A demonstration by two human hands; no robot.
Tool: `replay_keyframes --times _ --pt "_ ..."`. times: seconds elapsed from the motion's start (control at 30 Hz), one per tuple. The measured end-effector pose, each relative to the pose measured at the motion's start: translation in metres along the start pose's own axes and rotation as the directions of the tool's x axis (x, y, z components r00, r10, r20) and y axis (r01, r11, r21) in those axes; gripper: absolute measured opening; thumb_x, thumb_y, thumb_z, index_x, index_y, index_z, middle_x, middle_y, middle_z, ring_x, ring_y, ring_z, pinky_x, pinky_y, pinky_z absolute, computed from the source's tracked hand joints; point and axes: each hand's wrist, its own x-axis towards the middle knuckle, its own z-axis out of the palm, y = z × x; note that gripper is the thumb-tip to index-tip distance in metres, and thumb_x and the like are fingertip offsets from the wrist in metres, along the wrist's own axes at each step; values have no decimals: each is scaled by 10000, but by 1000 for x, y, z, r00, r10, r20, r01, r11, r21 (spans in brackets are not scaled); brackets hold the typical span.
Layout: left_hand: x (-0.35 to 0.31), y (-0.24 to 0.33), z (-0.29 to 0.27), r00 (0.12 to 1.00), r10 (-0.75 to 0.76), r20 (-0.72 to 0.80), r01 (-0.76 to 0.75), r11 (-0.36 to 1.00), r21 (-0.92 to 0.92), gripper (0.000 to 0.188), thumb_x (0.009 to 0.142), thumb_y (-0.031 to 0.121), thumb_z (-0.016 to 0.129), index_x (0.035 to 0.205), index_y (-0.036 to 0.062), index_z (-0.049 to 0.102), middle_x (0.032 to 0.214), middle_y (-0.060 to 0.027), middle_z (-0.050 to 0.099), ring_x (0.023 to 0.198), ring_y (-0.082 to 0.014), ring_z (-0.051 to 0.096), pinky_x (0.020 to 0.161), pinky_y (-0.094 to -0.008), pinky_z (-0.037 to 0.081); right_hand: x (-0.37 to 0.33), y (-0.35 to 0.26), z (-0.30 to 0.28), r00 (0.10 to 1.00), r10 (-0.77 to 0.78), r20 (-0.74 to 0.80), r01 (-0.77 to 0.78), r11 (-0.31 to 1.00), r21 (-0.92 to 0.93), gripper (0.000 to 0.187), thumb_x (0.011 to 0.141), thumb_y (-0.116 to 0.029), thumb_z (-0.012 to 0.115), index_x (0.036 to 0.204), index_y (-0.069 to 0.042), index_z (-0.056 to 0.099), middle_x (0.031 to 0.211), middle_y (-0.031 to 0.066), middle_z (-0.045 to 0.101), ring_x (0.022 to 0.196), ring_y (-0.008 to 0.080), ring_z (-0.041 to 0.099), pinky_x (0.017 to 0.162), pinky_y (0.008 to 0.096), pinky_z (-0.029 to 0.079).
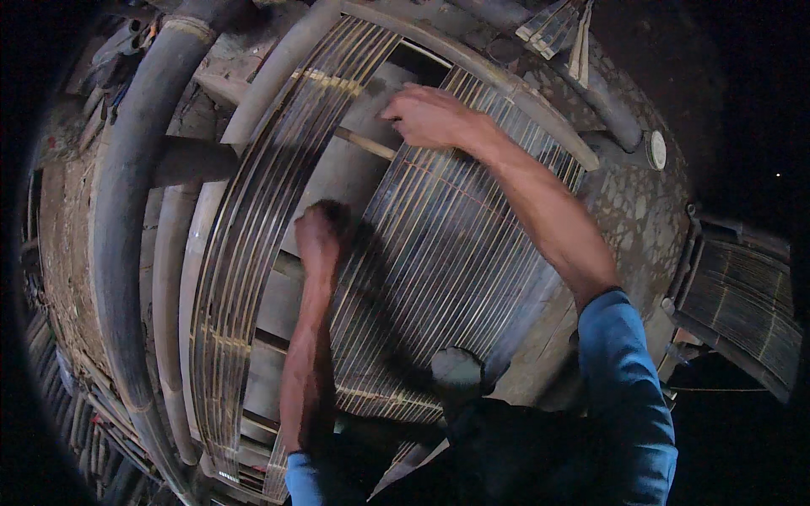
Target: The person weaves thin bamboo strips into a screen by hand, threading a long piece of cord around horizontal bamboo poles and through the vertical strips to secure them.
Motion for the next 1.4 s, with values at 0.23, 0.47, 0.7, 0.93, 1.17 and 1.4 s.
replay_keyframes --times 0.23,0.47,0.7,0.93,1.17,1.4 --pt "77 -19 87 694 -561 450 720 531 -448 202 867 147 668 974 -6 746 819 -52 706 605 -118 546 556 -314 425 31 -13 42 998 -26 56 28 999 -35 336 844 -89 579 1135 -114 746 1332 195 597 1362 368 459 1055 521 450" --pt "77 27 51 638 -546 544 761 340 -552 312 904 219 667 1118 -4 709 904 -49 705 723 -109 566 646 -288 424 10 4 53 959 -53 -278 37 997 -63 231 828 -122 637 1016 -124 772 1301 176 562 1188 368 541 1013 450 461" --pt "57 56 28 764 -546 343 643 606 -469 256 866 221 654 952 -13 711 800 -24 619 706 -133 513 651 -308 411 -171 69 58 905 319 -282 375 -283 883 291 948 -199 552 863 51 673 1014 150 654 1121 323 595 1106 438 378" --pt "52 76 25 722 -638 268 680 582 -445 266 882 192 608 974 -36 710 829 -52 644 778 -163 544 775 -305 428 -365 88 51 661 668 -342 748 -547 376 477 897 -441 639 917 34 675 921 142 646 1118 336 546 1110 477 325" --pt "56 65 42 530 -779 334 783 299 -546 198 855 186 594 874 3 668 827 -32 598 795 -166 503 782 -328 403 -476 99 4 461 811 -360 839 -267 474 973 816 -467 744 1517 60 321 1184 152 585 1110 275 517 1076 407 330" --pt "44 41 35 671 -635 382 726 460 -511 409 868 254 601 1186 17 704 917 -70 655 871 -187 558 850 -314 414 -477 75 -35 687 228 -690 723 -316 615 1062 890 -572 667 1611 -19 117 1519 183 407 1164 282 523 1070 358 343"
